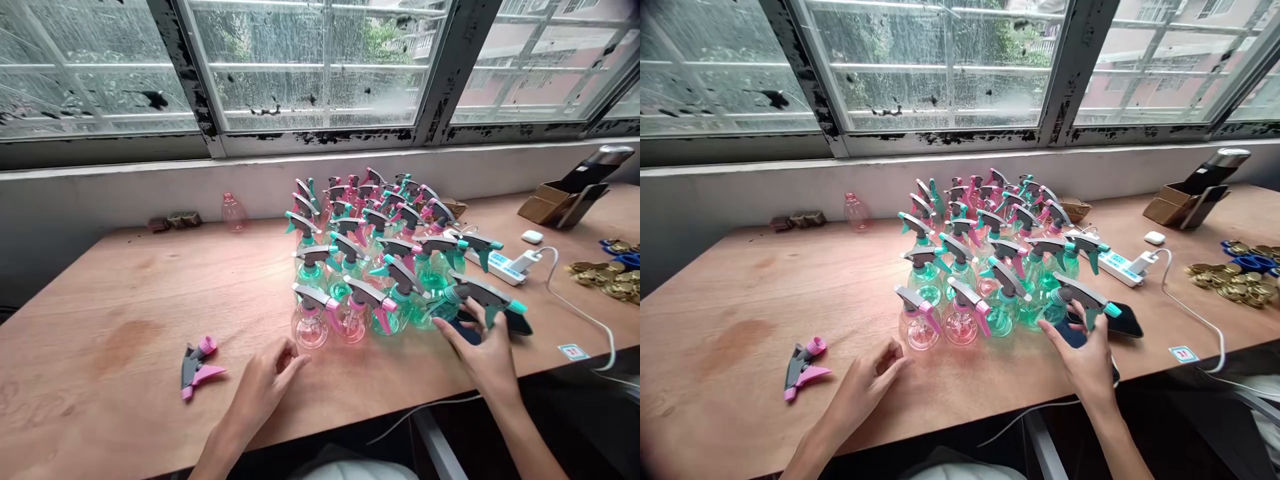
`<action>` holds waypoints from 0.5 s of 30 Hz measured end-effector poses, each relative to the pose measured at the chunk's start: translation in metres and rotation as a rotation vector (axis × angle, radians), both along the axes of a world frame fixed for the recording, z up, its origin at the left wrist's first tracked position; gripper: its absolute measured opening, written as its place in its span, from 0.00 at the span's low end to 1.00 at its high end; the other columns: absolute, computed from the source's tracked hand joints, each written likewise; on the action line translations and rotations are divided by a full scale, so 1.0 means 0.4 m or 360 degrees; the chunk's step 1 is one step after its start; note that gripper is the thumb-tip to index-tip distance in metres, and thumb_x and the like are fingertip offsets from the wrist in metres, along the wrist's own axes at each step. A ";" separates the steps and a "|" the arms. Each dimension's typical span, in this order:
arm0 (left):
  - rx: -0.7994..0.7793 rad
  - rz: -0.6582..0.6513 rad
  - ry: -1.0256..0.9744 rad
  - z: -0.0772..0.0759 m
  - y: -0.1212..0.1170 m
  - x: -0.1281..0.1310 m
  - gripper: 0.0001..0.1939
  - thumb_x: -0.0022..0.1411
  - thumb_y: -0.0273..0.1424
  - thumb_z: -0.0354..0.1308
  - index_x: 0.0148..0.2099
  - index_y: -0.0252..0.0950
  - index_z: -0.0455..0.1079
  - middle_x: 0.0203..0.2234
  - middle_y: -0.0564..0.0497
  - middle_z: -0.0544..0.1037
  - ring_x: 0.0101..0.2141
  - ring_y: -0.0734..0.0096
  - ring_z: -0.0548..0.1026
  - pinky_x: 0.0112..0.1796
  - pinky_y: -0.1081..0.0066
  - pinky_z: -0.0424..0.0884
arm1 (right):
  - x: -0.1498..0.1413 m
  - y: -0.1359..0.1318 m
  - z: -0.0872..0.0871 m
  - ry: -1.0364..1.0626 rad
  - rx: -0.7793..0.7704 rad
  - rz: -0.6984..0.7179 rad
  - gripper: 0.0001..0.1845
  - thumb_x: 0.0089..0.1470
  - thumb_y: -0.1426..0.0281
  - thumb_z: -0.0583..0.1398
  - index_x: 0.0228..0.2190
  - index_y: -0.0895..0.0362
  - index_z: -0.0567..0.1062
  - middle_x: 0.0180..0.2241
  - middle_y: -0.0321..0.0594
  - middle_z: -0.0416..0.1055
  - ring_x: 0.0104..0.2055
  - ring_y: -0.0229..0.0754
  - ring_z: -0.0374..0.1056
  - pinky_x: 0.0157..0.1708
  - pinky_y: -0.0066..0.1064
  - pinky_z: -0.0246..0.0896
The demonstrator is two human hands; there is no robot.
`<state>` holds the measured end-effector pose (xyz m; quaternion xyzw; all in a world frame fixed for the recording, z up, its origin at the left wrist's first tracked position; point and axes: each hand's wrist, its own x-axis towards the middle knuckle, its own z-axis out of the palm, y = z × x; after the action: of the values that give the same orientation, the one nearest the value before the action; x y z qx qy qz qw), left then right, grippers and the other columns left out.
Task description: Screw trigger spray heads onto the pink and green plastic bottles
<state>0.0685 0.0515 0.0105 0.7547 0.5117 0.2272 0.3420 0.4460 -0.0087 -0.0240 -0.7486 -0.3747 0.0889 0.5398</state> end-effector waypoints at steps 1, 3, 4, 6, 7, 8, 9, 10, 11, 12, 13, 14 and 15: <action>0.0008 0.0052 -0.0016 -0.004 0.005 -0.004 0.17 0.71 0.45 0.56 0.33 0.40 0.63 0.24 0.57 0.66 0.26 0.68 0.65 0.29 0.70 0.61 | -0.005 0.012 0.000 -0.0035 -0.0022 -0.0023 0.45 0.44 0.47 0.73 0.58 0.53 0.70 0.57 0.52 0.75 0.51 0.62 0.73 0.54 0.57 0.68; 0.0022 0.0119 -0.0054 -0.010 0.014 -0.010 0.16 0.71 0.46 0.56 0.35 0.41 0.62 0.25 0.58 0.63 0.27 0.69 0.64 0.30 0.70 0.62 | -0.017 0.031 0.003 -0.0042 0.0022 -0.0057 0.47 0.44 0.47 0.73 0.60 0.52 0.67 0.55 0.51 0.78 0.49 0.61 0.74 0.53 0.57 0.68; 0.0024 0.0130 -0.0072 -0.012 0.018 -0.013 0.16 0.71 0.46 0.55 0.36 0.41 0.61 0.26 0.58 0.63 0.27 0.69 0.64 0.31 0.70 0.63 | -0.024 0.037 0.004 -0.0031 0.0072 -0.0070 0.50 0.44 0.48 0.74 0.63 0.52 0.65 0.54 0.52 0.78 0.49 0.61 0.74 0.53 0.57 0.68; 0.0018 0.0111 -0.0099 -0.013 0.027 -0.018 0.15 0.71 0.45 0.55 0.37 0.41 0.62 0.27 0.57 0.65 0.28 0.68 0.66 0.32 0.70 0.65 | -0.037 0.044 0.003 -0.0021 0.0173 -0.0089 0.54 0.45 0.49 0.74 0.66 0.52 0.61 0.54 0.53 0.79 0.51 0.62 0.75 0.53 0.57 0.68; 0.0011 0.0088 -0.0108 -0.014 0.032 -0.019 0.14 0.71 0.44 0.56 0.37 0.41 0.62 0.28 0.56 0.67 0.29 0.68 0.67 0.32 0.70 0.65 | -0.042 0.045 0.001 -0.0024 0.0195 -0.0093 0.53 0.45 0.49 0.74 0.66 0.52 0.61 0.55 0.53 0.78 0.53 0.63 0.74 0.53 0.57 0.68; 0.0007 0.0065 -0.0114 -0.014 0.037 -0.019 0.13 0.71 0.43 0.56 0.37 0.41 0.63 0.28 0.56 0.68 0.29 0.68 0.68 0.32 0.71 0.66 | -0.045 0.045 -0.002 -0.0025 0.0204 -0.0097 0.51 0.46 0.49 0.73 0.65 0.52 0.63 0.55 0.53 0.78 0.54 0.63 0.74 0.54 0.58 0.68; 0.0003 0.0045 -0.0119 -0.015 0.042 -0.019 0.13 0.71 0.43 0.56 0.37 0.41 0.63 0.29 0.56 0.69 0.29 0.68 0.68 0.32 0.71 0.66 | -0.047 0.045 -0.005 -0.0019 0.0206 -0.0103 0.48 0.47 0.48 0.73 0.63 0.52 0.66 0.56 0.53 0.77 0.55 0.64 0.74 0.54 0.58 0.68; 0.0001 0.0029 -0.0121 -0.016 0.046 -0.018 0.13 0.71 0.42 0.56 0.37 0.41 0.64 0.28 0.55 0.70 0.29 0.68 0.69 0.32 0.71 0.66 | -0.047 0.044 -0.008 0.0000 0.0196 -0.0103 0.45 0.47 0.48 0.72 0.60 0.52 0.68 0.56 0.53 0.77 0.56 0.64 0.73 0.55 0.59 0.68; 0.0002 0.0017 -0.0122 -0.016 0.050 -0.018 0.13 0.71 0.41 0.56 0.36 0.41 0.64 0.28 0.55 0.70 0.29 0.68 0.69 0.32 0.71 0.66 | -0.046 0.044 -0.011 0.0035 0.0181 -0.0098 0.42 0.47 0.48 0.72 0.58 0.53 0.70 0.56 0.53 0.77 0.56 0.65 0.73 0.55 0.59 0.68; 0.0001 0.0007 -0.0120 -0.016 0.053 -0.019 0.12 0.71 0.41 0.57 0.36 0.41 0.65 0.28 0.55 0.71 0.29 0.68 0.70 0.31 0.71 0.66 | -0.043 0.044 -0.014 0.0080 0.0158 -0.0094 0.41 0.46 0.49 0.73 0.56 0.53 0.72 0.56 0.53 0.76 0.57 0.65 0.73 0.56 0.60 0.68; 0.0003 -0.0003 -0.0117 -0.013 0.055 -0.021 0.12 0.70 0.41 0.58 0.35 0.40 0.66 0.27 0.55 0.71 0.28 0.68 0.70 0.31 0.71 0.66 | -0.039 0.045 -0.017 0.0132 0.0137 -0.0085 0.41 0.45 0.49 0.73 0.55 0.53 0.72 0.56 0.53 0.76 0.57 0.67 0.72 0.57 0.61 0.67; 0.0005 -0.0013 -0.0113 -0.008 0.056 -0.025 0.12 0.69 0.40 0.59 0.35 0.40 0.67 0.26 0.55 0.72 0.28 0.68 0.71 0.31 0.71 0.66 | -0.035 0.046 -0.021 0.0184 0.0127 -0.0074 0.41 0.44 0.49 0.74 0.55 0.53 0.72 0.56 0.54 0.75 0.58 0.68 0.72 0.57 0.62 0.67; 0.0011 -0.0014 -0.0109 0.001 0.058 -0.031 0.13 0.69 0.40 0.60 0.34 0.40 0.68 0.26 0.55 0.73 0.27 0.68 0.72 0.30 0.71 0.66 | -0.030 0.047 -0.025 0.0225 0.0125 -0.0063 0.42 0.43 0.49 0.74 0.55 0.54 0.72 0.56 0.54 0.75 0.59 0.70 0.71 0.58 0.64 0.66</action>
<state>0.0563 0.0748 0.0108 0.7498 0.4957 0.2531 0.3577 0.4341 0.0100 -0.0340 -0.7258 -0.3240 0.1162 0.5956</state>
